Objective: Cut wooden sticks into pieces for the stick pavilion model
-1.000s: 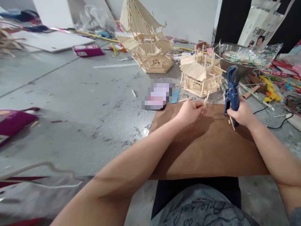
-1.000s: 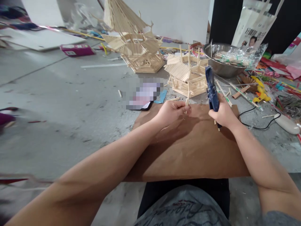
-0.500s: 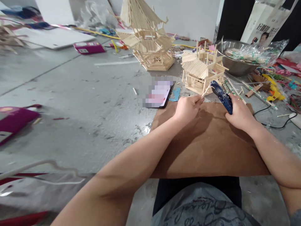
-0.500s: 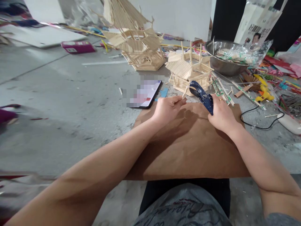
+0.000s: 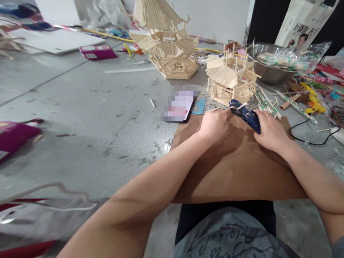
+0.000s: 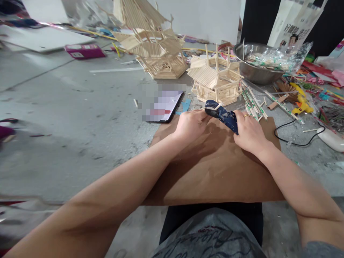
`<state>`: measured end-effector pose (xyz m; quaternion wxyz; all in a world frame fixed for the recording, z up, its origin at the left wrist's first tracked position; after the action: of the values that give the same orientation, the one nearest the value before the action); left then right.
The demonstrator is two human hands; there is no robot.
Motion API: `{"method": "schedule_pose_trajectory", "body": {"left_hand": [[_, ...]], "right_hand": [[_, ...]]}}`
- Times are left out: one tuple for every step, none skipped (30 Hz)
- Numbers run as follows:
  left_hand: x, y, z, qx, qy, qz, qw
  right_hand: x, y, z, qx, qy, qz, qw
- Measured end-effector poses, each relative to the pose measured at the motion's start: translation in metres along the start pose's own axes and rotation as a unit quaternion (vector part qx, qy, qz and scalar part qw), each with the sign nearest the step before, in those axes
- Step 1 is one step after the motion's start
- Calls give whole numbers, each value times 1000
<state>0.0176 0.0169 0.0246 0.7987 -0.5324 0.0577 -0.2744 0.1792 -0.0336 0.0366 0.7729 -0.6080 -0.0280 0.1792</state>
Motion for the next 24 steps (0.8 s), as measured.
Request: {"method": "schedule_pose_trajectory", "body": {"left_hand": [[0, 1, 0, 0, 4, 8, 1000], [0, 1, 0, -1, 6, 14, 1000], [0, 1, 0, -1, 8, 19, 1000], [0, 1, 0, -1, 9, 22, 1000], [0, 0, -1, 1, 9, 23, 1000], [1, -1, -1, 3, 10, 23, 1000], [1, -1, -1, 5, 10, 23, 1000], [2, -2, -1, 6, 11, 24, 1000], [2, -2, -1, 5, 12, 26, 1000], [3, -2, -1, 2, 14, 30, 999], [3, -2, -1, -1, 17, 34, 999], [4, -1, -1, -5, 19, 39, 999], [4, -1, -1, -8, 21, 42, 999], [4, -1, -1, -10, 22, 45, 999], [4, 0, -1, -11, 23, 47, 999], [4, 0, -1, -11, 24, 49, 998], [4, 0, -1, -12, 25, 50, 998], [4, 0, -1, -13, 26, 51, 998], [4, 0, -1, -15, 27, 51, 998], [4, 0, -1, -16, 27, 50, 998], [4, 0, -1, -17, 28, 50, 998], [4, 0, -1, -18, 28, 50, 998], [5, 0, -1, -20, 27, 49, 998], [5, -1, -1, -21, 25, 48, 998]], "right_hand": [[0, 0, 0, 0, -1, -2, 1000], [-1, 1, 0, 1, -1, -4, 1000], [0, 1, 0, 2, -2, -5, 1000], [0, 1, 0, 4, -2, -5, 1000], [0, 1, 0, 6, -1, -4, 1000], [0, 1, -1, 8, -1, -4, 1000], [0, 1, -1, 10, 1, -4, 1000], [0, 1, -1, 11, 4, -5, 1000], [0, 1, -1, 10, 7, -6, 1000], [0, 0, -1, 8, 9, -8, 1000], [-1, 0, -1, 5, 10, -9, 1000], [-1, 0, -1, 3, 11, -11, 1000], [-2, -1, -1, 1, 11, -12, 1000], [-2, -1, -1, 1, 11, -14, 1000], [-2, -1, -1, 1, 11, -16, 1000], [-2, -2, -1, 1, 11, -18, 1000], [-2, -1, 0, 1, 11, -19, 1000], [-2, -1, 0, 0, 12, -20, 1000], [-2, -1, -1, -1, 13, -21, 1000], [-1, -1, -1, -2, 14, -21, 1000], [-1, 0, -1, -3, 16, -22, 1000], [-1, 0, -1, -4, 18, -22, 1000], [-1, 1, -1, -5, 20, -23, 1000], [-1, 1, -1, -6, 24, -24, 999]]}}
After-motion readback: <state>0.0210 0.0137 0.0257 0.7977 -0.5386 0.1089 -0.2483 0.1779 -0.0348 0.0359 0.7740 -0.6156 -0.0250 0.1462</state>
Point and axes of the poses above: each hand's wrist, its own z-axis towards the middle knuckle, its own y-axis out of the palm, x = y × z, the point moved 4 cm from there along z, towards the middle knuckle, and after that the axes turned 8 degrees about z, right-handed, at the moved point
